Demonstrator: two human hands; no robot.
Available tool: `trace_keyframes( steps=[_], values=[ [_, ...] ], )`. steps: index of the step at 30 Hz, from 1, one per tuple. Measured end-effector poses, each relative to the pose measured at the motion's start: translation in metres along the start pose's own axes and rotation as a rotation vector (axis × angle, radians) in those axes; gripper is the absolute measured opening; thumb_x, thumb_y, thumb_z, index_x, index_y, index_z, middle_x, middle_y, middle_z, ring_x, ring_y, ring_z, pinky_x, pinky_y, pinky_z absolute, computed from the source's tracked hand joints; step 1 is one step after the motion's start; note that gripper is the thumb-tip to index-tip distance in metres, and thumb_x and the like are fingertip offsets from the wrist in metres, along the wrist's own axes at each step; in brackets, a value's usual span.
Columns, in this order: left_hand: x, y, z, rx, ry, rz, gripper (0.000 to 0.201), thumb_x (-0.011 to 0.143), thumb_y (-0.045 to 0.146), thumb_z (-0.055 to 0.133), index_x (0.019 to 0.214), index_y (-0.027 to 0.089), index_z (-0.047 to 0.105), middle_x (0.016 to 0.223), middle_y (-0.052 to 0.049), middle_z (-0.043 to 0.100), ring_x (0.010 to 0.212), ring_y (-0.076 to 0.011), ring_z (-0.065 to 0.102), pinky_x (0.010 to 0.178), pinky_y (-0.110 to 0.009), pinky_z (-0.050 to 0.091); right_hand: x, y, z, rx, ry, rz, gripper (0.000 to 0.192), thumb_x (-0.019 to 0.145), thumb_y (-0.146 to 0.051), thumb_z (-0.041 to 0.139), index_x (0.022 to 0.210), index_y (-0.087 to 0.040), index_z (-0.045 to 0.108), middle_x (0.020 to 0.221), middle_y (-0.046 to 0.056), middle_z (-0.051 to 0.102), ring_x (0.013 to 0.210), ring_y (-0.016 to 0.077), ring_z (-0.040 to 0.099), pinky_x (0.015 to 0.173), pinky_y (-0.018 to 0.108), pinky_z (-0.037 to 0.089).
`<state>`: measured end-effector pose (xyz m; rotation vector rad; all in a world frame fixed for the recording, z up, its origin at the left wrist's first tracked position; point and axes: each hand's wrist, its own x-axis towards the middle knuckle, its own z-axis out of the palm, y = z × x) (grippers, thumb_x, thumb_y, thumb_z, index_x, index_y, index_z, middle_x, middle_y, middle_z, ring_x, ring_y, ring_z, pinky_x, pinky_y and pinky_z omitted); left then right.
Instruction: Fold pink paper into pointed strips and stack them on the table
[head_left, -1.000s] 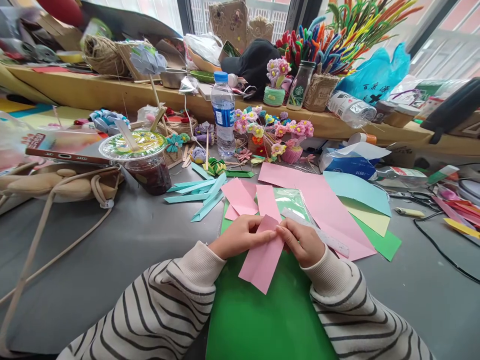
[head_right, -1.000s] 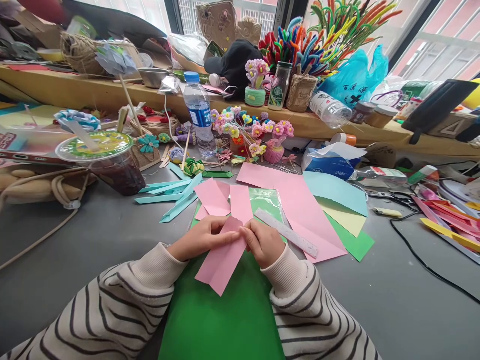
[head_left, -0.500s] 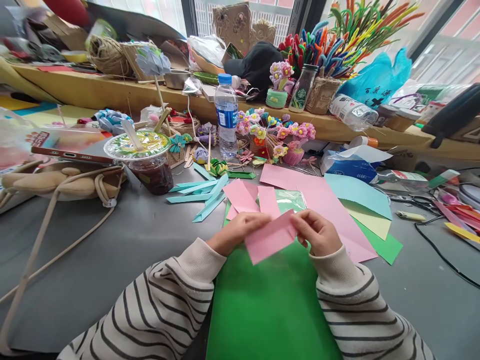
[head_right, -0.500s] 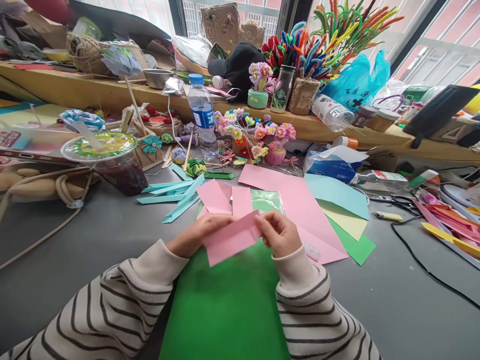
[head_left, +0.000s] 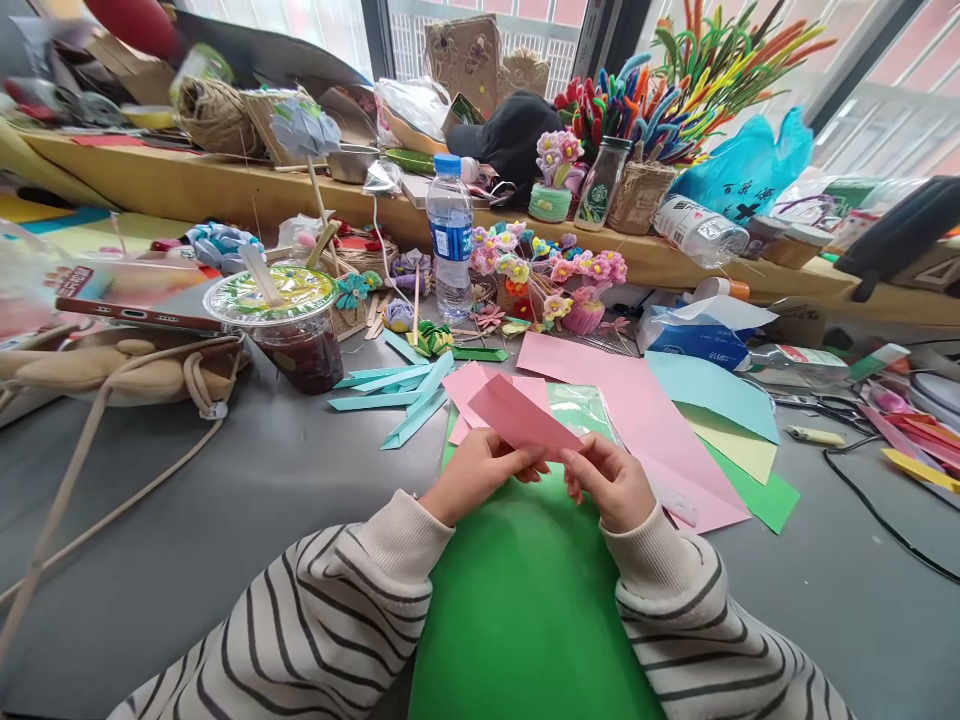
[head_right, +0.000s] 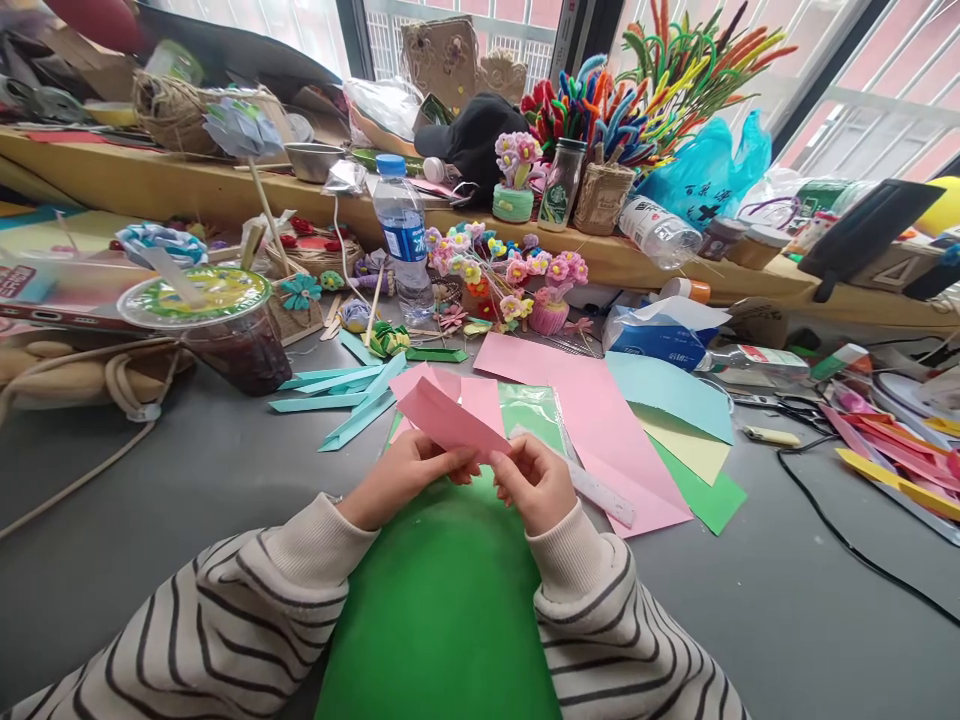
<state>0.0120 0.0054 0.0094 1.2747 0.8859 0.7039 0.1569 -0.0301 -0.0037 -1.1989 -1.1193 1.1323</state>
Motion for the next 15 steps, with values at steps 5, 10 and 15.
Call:
trace_keyframes(
  steps=[5, 10, 15],
  values=[
    [0.0005, -0.0006, -0.0022, -0.018, 0.031, 0.027, 0.022, 0.065, 0.032, 0.057, 0.064, 0.010, 0.059, 0.059, -0.003, 0.059, 0.054, -0.0104, 0.053, 0.055, -0.021, 0.043, 0.0005, -0.0004, -0.0063, -0.213, -0.060, -0.034, 0.031, 0.071, -0.038, 0.050, 0.051, -0.015, 0.052, 0.040, -0.005, 0.042, 0.033, 0.0044, 0.036, 0.033, 0.018, 0.029],
    [0.0005, -0.0008, -0.0026, -0.016, 0.062, 0.090, 0.021, 0.066, 0.032, 0.055, 0.066, 0.011, 0.056, 0.057, 0.001, 0.054, 0.054, -0.0091, 0.051, 0.054, -0.020, 0.042, -0.0027, 0.0007, -0.0041, -0.376, -0.287, -0.003, 0.032, 0.074, -0.038, 0.045, 0.060, -0.014, 0.059, 0.048, 0.000, 0.051, 0.039, 0.0073, 0.043, 0.038, 0.020, 0.035],
    [0.0006, -0.0012, -0.0027, -0.071, 0.070, 0.043, 0.021, 0.066, 0.032, 0.056, 0.063, 0.011, 0.054, 0.055, 0.001, 0.054, 0.053, -0.0089, 0.052, 0.054, -0.020, 0.042, -0.0052, -0.0036, -0.0054, -0.351, -0.098, -0.229, 0.016, 0.073, -0.030, 0.048, 0.063, -0.018, 0.044, 0.057, -0.001, 0.050, 0.047, 0.0089, 0.045, 0.042, 0.022, 0.039]
  ],
)
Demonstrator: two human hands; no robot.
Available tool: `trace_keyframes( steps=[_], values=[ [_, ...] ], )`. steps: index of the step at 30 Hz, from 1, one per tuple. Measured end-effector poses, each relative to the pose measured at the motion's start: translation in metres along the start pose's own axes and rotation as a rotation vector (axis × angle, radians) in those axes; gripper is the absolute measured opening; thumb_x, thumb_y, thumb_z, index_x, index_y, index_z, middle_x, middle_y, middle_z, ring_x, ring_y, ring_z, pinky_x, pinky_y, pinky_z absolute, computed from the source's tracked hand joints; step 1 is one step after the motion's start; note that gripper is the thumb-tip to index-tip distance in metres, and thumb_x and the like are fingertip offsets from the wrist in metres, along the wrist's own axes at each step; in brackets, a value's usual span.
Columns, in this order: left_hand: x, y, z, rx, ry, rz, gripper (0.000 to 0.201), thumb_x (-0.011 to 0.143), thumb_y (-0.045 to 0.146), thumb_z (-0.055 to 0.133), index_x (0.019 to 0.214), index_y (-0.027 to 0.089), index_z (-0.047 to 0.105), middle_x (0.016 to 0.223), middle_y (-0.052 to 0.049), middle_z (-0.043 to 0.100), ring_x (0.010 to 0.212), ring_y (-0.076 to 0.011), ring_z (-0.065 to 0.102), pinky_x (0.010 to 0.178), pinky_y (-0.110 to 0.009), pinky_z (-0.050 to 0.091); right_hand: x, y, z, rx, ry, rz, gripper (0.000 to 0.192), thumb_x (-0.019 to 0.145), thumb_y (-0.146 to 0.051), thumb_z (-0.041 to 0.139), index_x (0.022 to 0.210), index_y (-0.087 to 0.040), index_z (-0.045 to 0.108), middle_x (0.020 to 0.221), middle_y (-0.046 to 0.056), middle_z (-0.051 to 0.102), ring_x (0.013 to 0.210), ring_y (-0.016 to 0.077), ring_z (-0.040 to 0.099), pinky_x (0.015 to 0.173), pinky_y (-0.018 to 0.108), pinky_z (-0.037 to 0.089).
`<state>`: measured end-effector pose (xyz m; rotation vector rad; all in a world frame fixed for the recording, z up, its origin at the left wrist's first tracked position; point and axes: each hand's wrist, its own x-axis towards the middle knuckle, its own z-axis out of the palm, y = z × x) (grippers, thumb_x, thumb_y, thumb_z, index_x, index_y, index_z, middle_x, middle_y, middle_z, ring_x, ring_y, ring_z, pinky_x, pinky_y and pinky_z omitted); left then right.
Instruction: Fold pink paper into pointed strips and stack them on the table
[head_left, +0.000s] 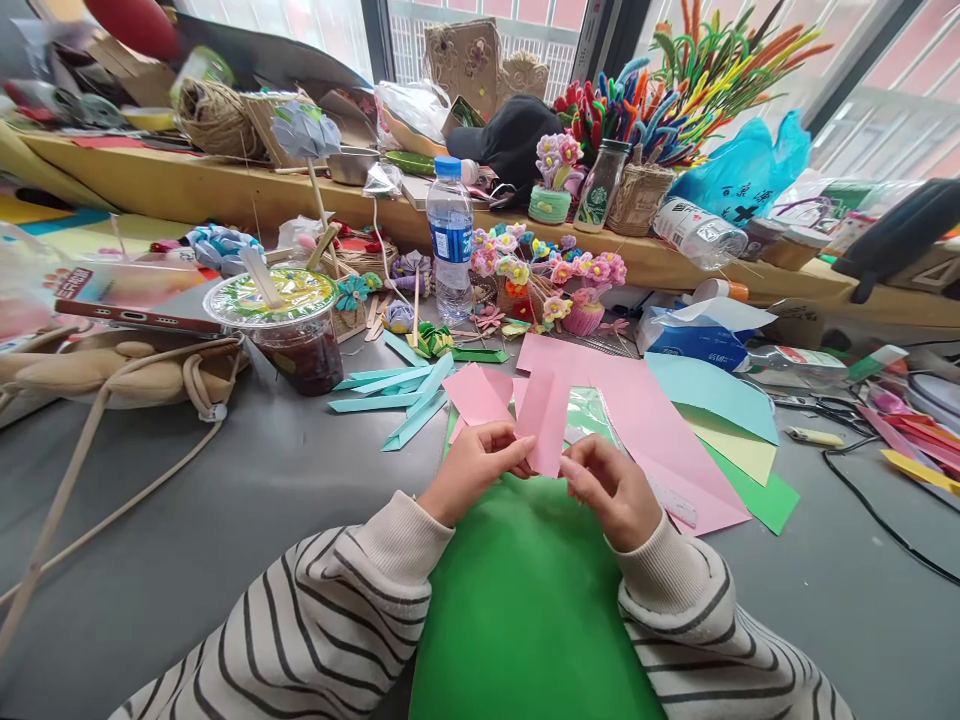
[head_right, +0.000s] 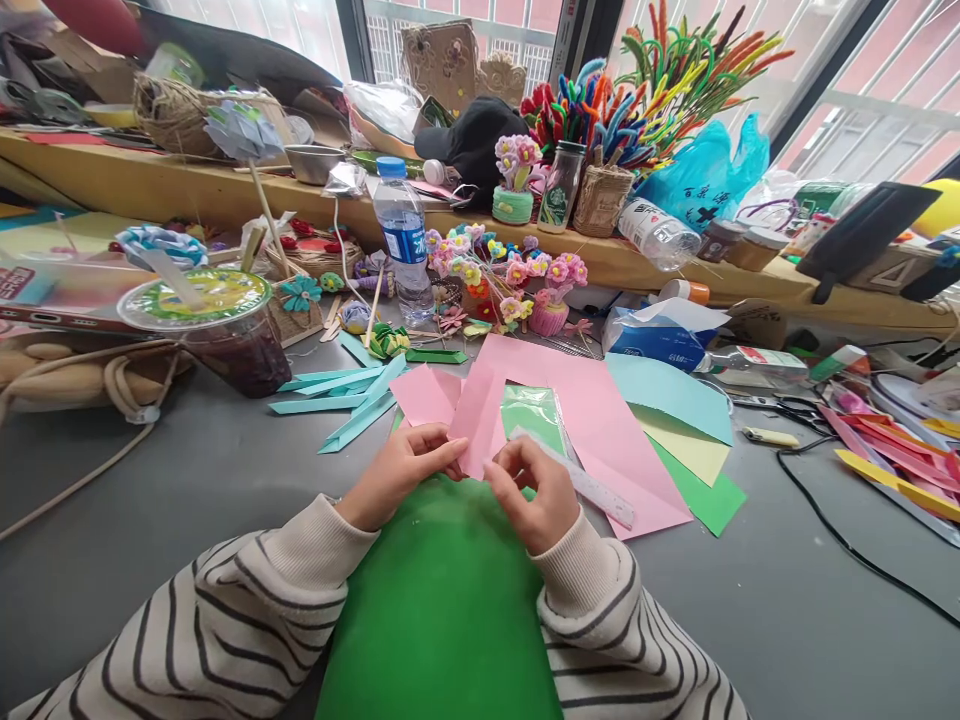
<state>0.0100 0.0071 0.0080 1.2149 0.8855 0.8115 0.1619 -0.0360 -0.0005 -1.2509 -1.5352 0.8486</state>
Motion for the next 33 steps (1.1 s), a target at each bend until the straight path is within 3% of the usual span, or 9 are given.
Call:
trace_keyframes(
  steps=[2, 4, 7, 10, 16, 24, 33],
  values=[
    [0.000, 0.000, 0.000, 0.004, 0.008, 0.008, 0.020, 0.065, 0.031, 0.056, 0.063, 0.011, 0.055, 0.056, 0.002, 0.054, 0.053, -0.0083, 0.051, 0.054, -0.020, 0.042, 0.000, -0.002, -0.002, 0.008, 0.096, -0.103, 0.006, 0.072, -0.021, 0.047, 0.075, -0.020, 0.043, 0.069, 0.001, 0.052, 0.052, 0.0098, 0.047, 0.045, 0.022, 0.041],
    [0.000, 0.000, -0.001, 0.024, 0.017, 0.016, 0.019, 0.065, 0.030, 0.057, 0.062, 0.012, 0.055, 0.055, 0.002, 0.054, 0.053, -0.0079, 0.051, 0.054, -0.019, 0.042, 0.000, -0.004, -0.005, -0.095, 0.117, -0.226, 0.022, 0.069, -0.013, 0.047, 0.090, -0.020, 0.044, 0.080, 0.003, 0.052, 0.056, 0.0106, 0.048, 0.045, 0.023, 0.042],
    [0.000, 0.000, -0.001, 0.052, 0.024, 0.015, 0.019, 0.064, 0.030, 0.058, 0.061, 0.012, 0.055, 0.055, 0.002, 0.054, 0.053, -0.0083, 0.051, 0.055, -0.020, 0.042, 0.001, -0.003, -0.007, -0.333, 0.009, -0.415, 0.027, 0.069, -0.007, 0.046, 0.092, -0.019, 0.053, 0.079, 0.006, 0.052, 0.062, 0.0131, 0.049, 0.047, 0.024, 0.043],
    [0.001, -0.001, -0.001, 0.036, -0.005, 0.022, 0.019, 0.064, 0.030, 0.058, 0.067, 0.011, 0.057, 0.061, 0.000, 0.057, 0.057, -0.0092, 0.052, 0.057, -0.021, 0.043, 0.003, 0.002, -0.010, -0.420, -0.051, -0.487, 0.020, 0.072, -0.007, 0.047, 0.086, -0.016, 0.058, 0.075, 0.007, 0.053, 0.067, 0.0149, 0.050, 0.050, 0.025, 0.046],
    [0.001, -0.003, -0.001, 0.015, -0.039, 0.028, 0.022, 0.063, 0.030, 0.059, 0.074, 0.011, 0.058, 0.067, -0.002, 0.059, 0.060, -0.0108, 0.053, 0.059, -0.023, 0.044, 0.008, 0.011, -0.015, -0.316, -0.091, -0.442, 0.017, 0.071, -0.011, 0.053, 0.084, -0.018, 0.062, 0.076, 0.006, 0.053, 0.069, 0.0132, 0.051, 0.051, 0.022, 0.049],
    [-0.002, -0.003, 0.000, 0.005, -0.100, 0.068, 0.017, 0.064, 0.029, 0.058, 0.067, 0.012, 0.056, 0.062, -0.001, 0.059, 0.062, -0.0111, 0.055, 0.060, -0.022, 0.043, 0.009, 0.012, -0.010, -0.146, -0.014, -0.231, 0.007, 0.069, -0.023, 0.057, 0.068, -0.022, 0.063, 0.065, 0.002, 0.054, 0.060, 0.0128, 0.052, 0.052, 0.025, 0.047],
    [-0.001, -0.005, 0.001, -0.048, -0.082, -0.004, 0.033, 0.061, 0.029, 0.061, 0.086, 0.011, 0.049, 0.067, -0.005, 0.062, 0.065, -0.0152, 0.058, 0.062, -0.029, 0.045, 0.006, 0.012, -0.001, -0.030, 0.057, -0.063, 0.010, 0.069, -0.028, 0.057, 0.066, -0.018, 0.059, 0.061, 0.002, 0.058, 0.057, 0.0137, 0.054, 0.053, 0.026, 0.045]
  ],
)
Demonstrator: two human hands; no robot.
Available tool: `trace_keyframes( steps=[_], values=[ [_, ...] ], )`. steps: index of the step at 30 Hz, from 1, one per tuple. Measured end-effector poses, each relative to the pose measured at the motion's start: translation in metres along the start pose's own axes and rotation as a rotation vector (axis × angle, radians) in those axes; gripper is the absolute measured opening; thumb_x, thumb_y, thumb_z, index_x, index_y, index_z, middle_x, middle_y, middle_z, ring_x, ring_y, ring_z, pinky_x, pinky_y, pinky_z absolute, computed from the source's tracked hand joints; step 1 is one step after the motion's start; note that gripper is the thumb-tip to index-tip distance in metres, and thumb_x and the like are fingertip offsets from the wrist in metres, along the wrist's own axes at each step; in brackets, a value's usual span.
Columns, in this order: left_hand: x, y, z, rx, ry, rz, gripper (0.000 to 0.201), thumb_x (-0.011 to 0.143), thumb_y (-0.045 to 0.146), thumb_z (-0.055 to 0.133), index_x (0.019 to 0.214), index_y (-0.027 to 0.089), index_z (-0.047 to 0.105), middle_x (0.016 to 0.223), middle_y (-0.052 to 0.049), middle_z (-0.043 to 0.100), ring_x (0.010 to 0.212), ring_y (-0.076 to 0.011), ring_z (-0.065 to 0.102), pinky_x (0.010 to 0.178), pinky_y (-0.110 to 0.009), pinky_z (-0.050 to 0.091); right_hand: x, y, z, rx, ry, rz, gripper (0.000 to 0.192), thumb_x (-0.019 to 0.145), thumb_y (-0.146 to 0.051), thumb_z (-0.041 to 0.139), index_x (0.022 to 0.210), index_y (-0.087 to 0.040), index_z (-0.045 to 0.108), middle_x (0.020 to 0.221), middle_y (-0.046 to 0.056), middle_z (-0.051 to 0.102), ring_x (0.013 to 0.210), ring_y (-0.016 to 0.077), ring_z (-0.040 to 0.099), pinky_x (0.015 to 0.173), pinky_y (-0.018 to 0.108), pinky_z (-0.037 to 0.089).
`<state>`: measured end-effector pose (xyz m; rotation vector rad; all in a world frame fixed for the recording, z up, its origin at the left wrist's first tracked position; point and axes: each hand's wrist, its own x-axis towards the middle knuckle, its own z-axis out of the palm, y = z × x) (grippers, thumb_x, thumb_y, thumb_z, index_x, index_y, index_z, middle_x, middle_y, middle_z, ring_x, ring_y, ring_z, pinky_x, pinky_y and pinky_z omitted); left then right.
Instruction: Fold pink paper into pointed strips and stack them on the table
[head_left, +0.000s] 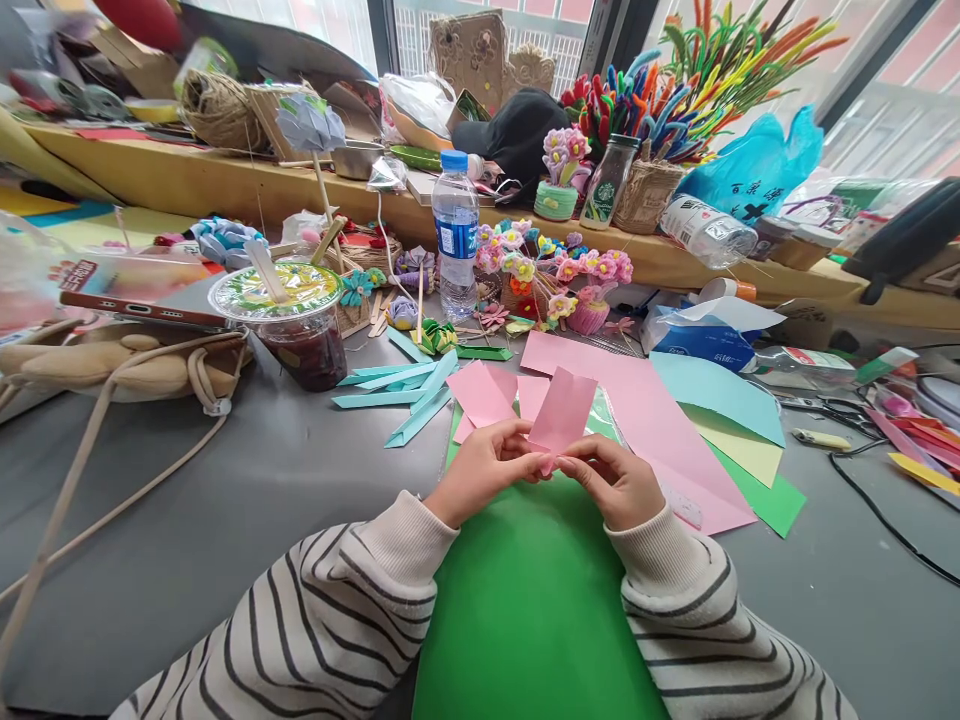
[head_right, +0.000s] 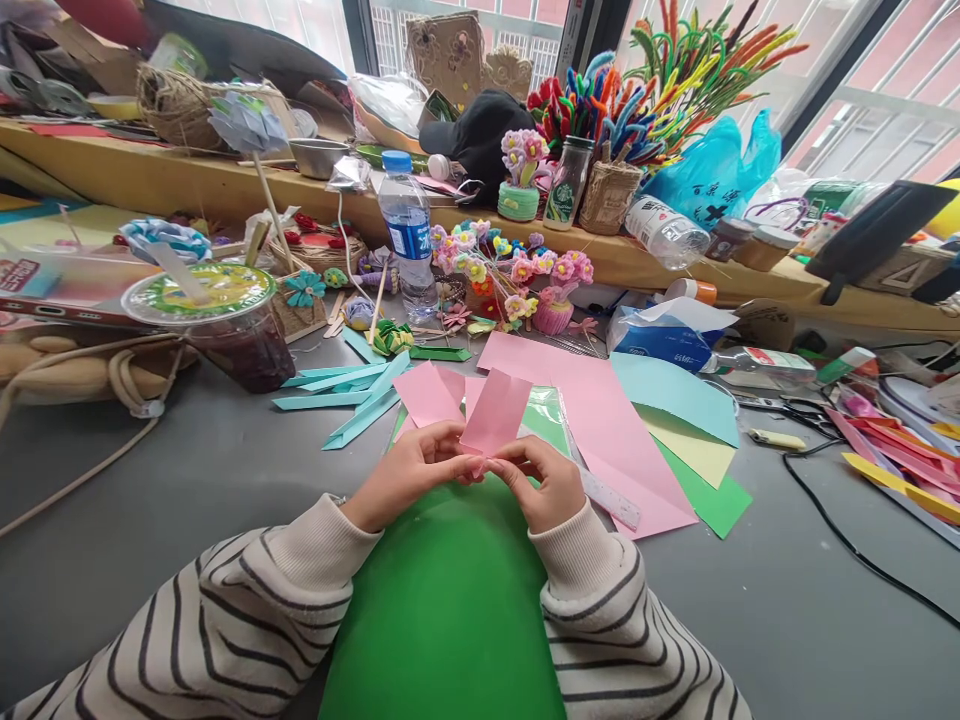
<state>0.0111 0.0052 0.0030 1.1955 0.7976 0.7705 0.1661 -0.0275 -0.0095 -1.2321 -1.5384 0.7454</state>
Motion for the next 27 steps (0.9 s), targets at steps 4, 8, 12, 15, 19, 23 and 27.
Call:
trace_keyframes(
  steps=[4, 8, 12, 15, 19, 23, 27],
  values=[
    [-0.0002, 0.0014, 0.0012, -0.020, -0.005, -0.009, 0.035, 0.063, 0.027, 0.060, 0.090, 0.010, 0.047, 0.066, -0.006, 0.062, 0.064, -0.0144, 0.058, 0.063, -0.029, 0.045, 0.0002, 0.0012, -0.0006, -0.015, 0.007, 0.002, 0.011, 0.068, -0.028, 0.057, 0.066, -0.018, 0.059, 0.061, 0.003, 0.058, 0.057, 0.0140, 0.055, 0.053, 0.026, 0.045],
    [-0.0008, 0.0002, 0.0010, 0.003, -0.022, -0.013, 0.038, 0.060, 0.025, 0.063, 0.091, 0.012, 0.047, 0.069, -0.005, 0.061, 0.066, -0.0146, 0.058, 0.064, -0.029, 0.045, 0.0004, -0.0003, -0.0011, -0.059, 0.015, 0.010, 0.011, 0.068, -0.029, 0.058, 0.066, -0.018, 0.059, 0.061, 0.002, 0.058, 0.057, 0.0143, 0.055, 0.052, 0.027, 0.045],
    [0.0000, -0.0029, -0.0004, 0.077, -0.004, 0.001, 0.045, 0.054, 0.023, 0.068, 0.092, 0.013, 0.047, 0.064, 0.000, 0.057, 0.062, -0.0130, 0.057, 0.062, -0.026, 0.044, -0.0004, -0.0031, 0.0003, -0.091, 0.006, 0.026, 0.013, 0.067, -0.031, 0.058, 0.066, -0.019, 0.058, 0.063, 0.003, 0.060, 0.058, 0.0147, 0.055, 0.053, 0.027, 0.045],
    [0.0010, -0.0033, -0.0016, 0.093, -0.031, 0.010, 0.044, 0.054, 0.024, 0.068, 0.093, 0.012, 0.048, 0.065, -0.001, 0.056, 0.062, -0.0132, 0.056, 0.061, -0.026, 0.044, -0.0013, -0.0035, 0.0020, -0.033, 0.012, 0.059, 0.014, 0.066, -0.032, 0.059, 0.071, -0.019, 0.056, 0.065, 0.003, 0.059, 0.058, 0.0142, 0.056, 0.055, 0.027, 0.047],
    [0.0013, -0.0013, -0.0027, 0.047, -0.068, 0.017, 0.043, 0.057, 0.024, 0.066, 0.094, 0.012, 0.049, 0.074, -0.005, 0.059, 0.066, -0.0139, 0.057, 0.063, -0.027, 0.045, -0.0009, -0.0027, 0.0042, 0.153, 0.052, 0.135, 0.036, 0.060, -0.031, 0.064, 0.089, -0.020, 0.046, 0.062, 0.000, 0.058, 0.056, 0.0146, 0.057, 0.054, 0.029, 0.048],
    [0.0012, -0.0011, -0.0030, 0.026, -0.043, 0.027, 0.044, 0.057, 0.025, 0.066, 0.096, 0.012, 0.048, 0.075, -0.006, 0.060, 0.068, -0.0150, 0.057, 0.064, -0.027, 0.045, 0.0010, -0.0047, 0.0048, 0.322, 0.101, 0.250, 0.044, 0.059, -0.032, 0.065, 0.093, -0.020, 0.040, 0.064, -0.001, 0.060, 0.052, 0.0126, 0.056, 0.052, 0.027, 0.047],
    [0.0012, -0.0019, -0.0027, 0.025, -0.030, 0.034, 0.048, 0.057, 0.025, 0.066, 0.098, 0.013, 0.046, 0.074, -0.006, 0.060, 0.067, -0.0148, 0.057, 0.063, -0.027, 0.044, 0.0012, -0.0070, 0.0039, 0.235, 0.045, 0.271, 0.028, 0.062, -0.036, 0.061, 0.080, -0.016, 0.053, 0.061, 0.000, 0.058, 0.048, 0.0102, 0.051, 0.048, 0.024, 0.045]
  ],
)
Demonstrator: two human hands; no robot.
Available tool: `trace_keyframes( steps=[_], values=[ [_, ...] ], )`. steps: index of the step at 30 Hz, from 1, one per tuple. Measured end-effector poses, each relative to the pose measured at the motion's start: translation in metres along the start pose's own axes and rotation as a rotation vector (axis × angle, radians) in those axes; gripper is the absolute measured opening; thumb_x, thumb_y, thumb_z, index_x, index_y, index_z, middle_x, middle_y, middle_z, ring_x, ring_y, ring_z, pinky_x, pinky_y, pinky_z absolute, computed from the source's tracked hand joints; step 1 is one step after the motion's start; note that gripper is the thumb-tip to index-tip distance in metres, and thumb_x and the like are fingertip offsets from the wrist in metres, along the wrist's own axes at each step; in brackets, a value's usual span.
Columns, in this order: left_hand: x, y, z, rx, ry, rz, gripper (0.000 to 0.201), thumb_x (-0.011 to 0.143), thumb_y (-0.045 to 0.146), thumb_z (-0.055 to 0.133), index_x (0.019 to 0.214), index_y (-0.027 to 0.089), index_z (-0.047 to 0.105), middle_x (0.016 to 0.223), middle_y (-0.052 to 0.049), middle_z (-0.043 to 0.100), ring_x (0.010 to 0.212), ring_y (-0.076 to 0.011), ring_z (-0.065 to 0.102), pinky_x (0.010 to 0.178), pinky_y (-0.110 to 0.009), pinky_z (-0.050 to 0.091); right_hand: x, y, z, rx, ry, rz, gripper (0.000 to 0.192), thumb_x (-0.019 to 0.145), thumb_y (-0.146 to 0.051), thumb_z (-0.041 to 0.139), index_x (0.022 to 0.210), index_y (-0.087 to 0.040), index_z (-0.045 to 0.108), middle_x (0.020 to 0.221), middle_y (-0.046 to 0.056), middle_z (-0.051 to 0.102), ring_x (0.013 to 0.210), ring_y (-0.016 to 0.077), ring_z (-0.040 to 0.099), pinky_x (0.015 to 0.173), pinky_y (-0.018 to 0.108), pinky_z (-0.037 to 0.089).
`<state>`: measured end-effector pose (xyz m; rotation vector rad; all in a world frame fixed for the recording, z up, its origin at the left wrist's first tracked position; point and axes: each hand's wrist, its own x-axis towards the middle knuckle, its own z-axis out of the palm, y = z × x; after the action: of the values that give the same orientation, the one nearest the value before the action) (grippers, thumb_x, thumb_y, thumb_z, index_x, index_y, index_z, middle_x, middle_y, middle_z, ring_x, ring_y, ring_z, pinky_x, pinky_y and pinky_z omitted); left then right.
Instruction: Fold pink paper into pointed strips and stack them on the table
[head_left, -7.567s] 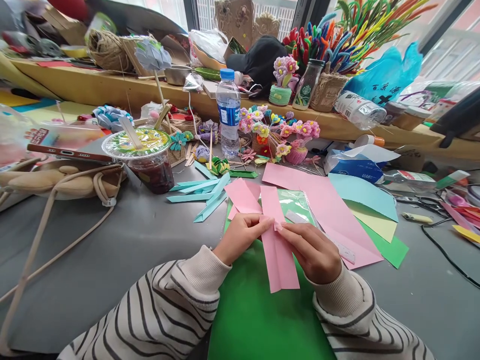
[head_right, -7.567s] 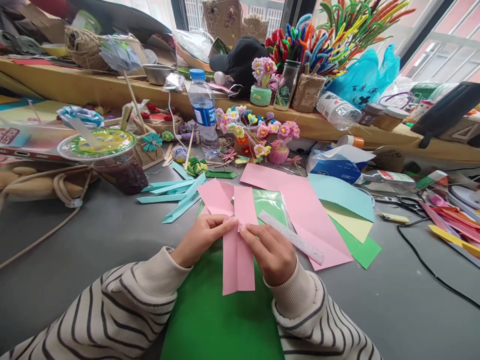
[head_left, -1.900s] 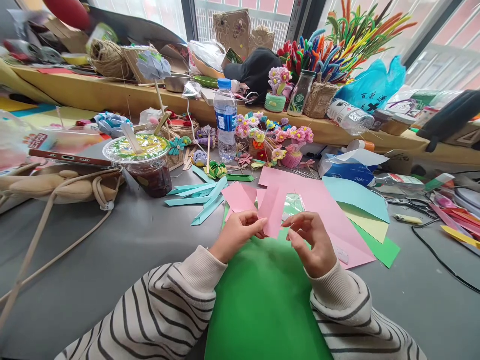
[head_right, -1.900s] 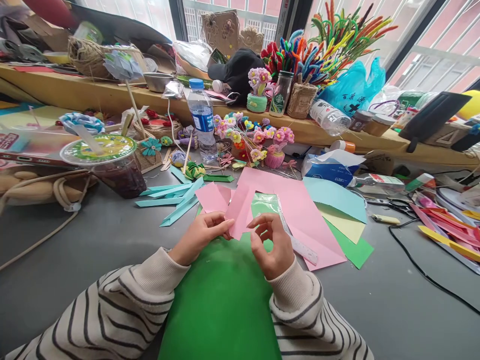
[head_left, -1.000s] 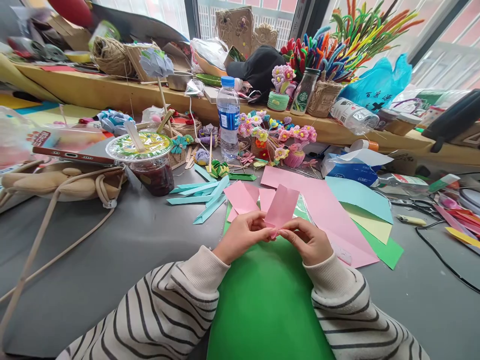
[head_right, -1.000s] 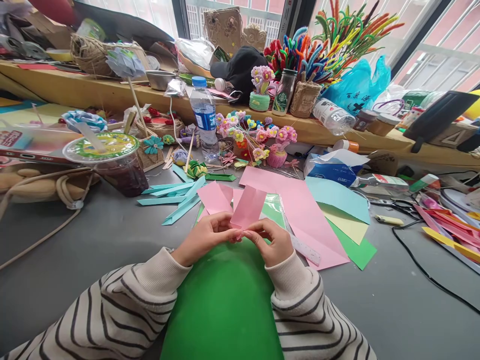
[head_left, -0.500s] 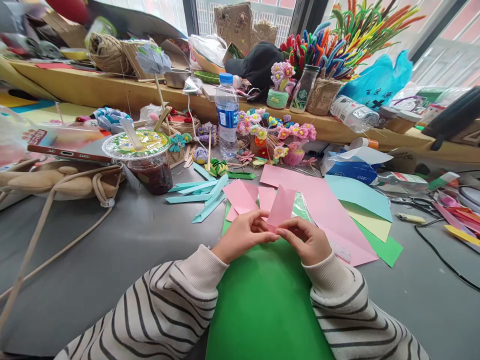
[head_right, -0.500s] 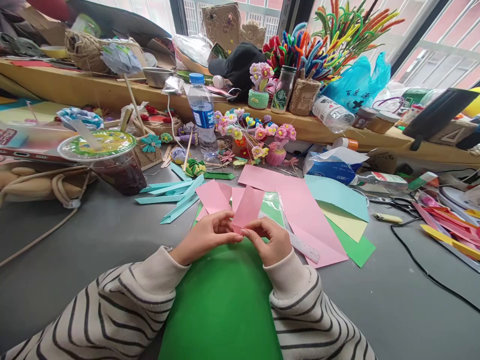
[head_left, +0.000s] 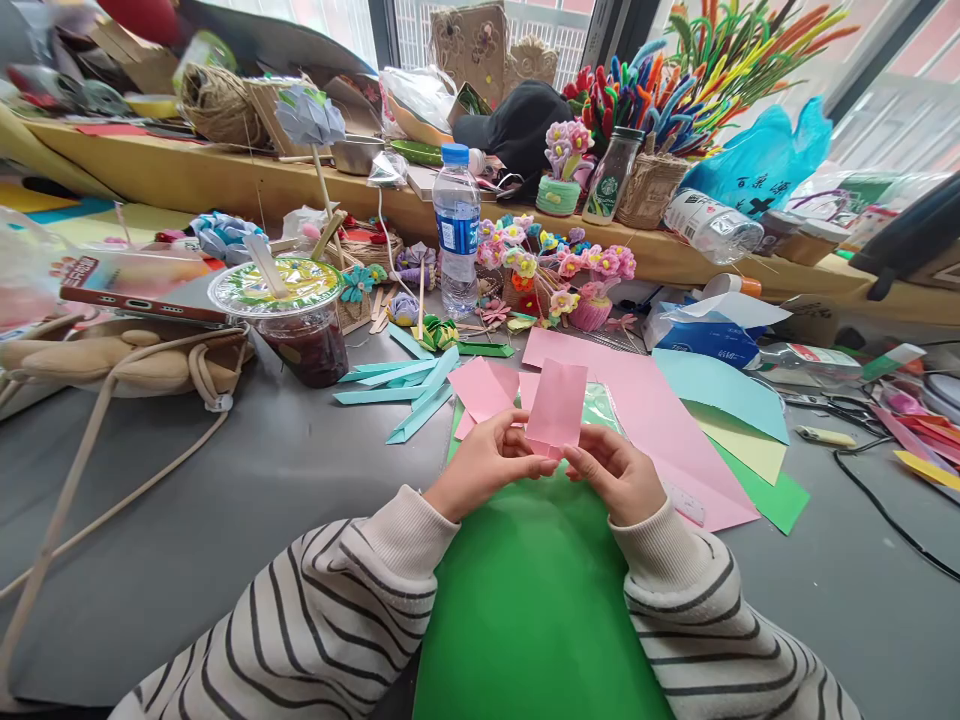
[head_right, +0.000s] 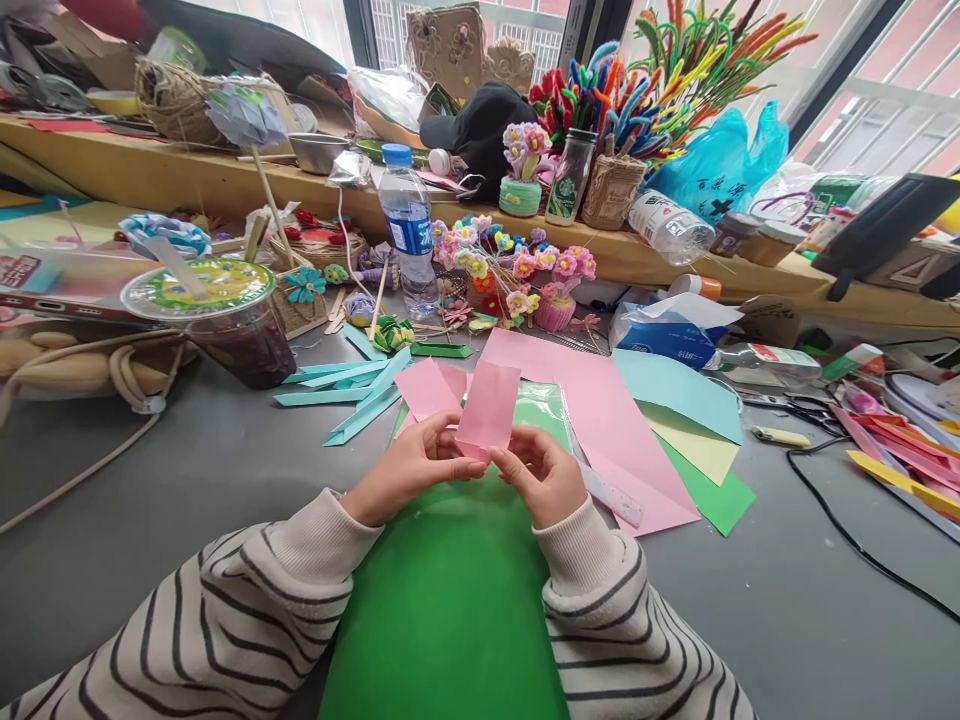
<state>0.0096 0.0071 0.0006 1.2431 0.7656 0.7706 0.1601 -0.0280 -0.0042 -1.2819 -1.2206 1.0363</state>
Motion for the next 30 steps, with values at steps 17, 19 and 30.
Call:
trace_keyframes(
  steps=[17, 19, 30],
  values=[
    [-0.0002, 0.0038, 0.0015, 0.013, 0.015, -0.065, 0.044, 0.058, 0.024, 0.065, 0.096, 0.012, 0.046, 0.065, -0.002, 0.058, 0.057, -0.0105, 0.053, 0.055, -0.023, 0.042, -0.0026, -0.0043, 0.0014, -0.145, -0.004, -0.012, 0.021, 0.065, -0.036, 0.058, 0.061, -0.015, 0.058, 0.051, 0.000, 0.053, 0.044, 0.0095, 0.048, 0.045, 0.022, 0.040],
    [-0.0003, 0.0045, 0.0018, -0.003, -0.004, -0.059, 0.045, 0.058, 0.024, 0.065, 0.097, 0.013, 0.046, 0.068, -0.003, 0.059, 0.060, -0.0115, 0.054, 0.056, -0.024, 0.042, -0.0026, -0.0033, 0.0017, -0.155, 0.005, -0.019, 0.020, 0.065, -0.036, 0.058, 0.061, -0.015, 0.059, 0.051, 0.000, 0.053, 0.044, 0.0095, 0.048, 0.044, 0.022, 0.040],
    [-0.0003, 0.0088, 0.0030, -0.040, 0.003, -0.065, 0.040, 0.061, 0.024, 0.063, 0.095, 0.012, 0.045, 0.066, -0.004, 0.060, 0.059, -0.0125, 0.057, 0.056, -0.023, 0.043, -0.0008, -0.0023, 0.0016, -0.139, -0.025, -0.044, 0.021, 0.067, -0.034, 0.057, 0.058, -0.015, 0.056, 0.050, -0.001, 0.052, 0.043, 0.0079, 0.046, 0.043, 0.020, 0.037]
  ],
)
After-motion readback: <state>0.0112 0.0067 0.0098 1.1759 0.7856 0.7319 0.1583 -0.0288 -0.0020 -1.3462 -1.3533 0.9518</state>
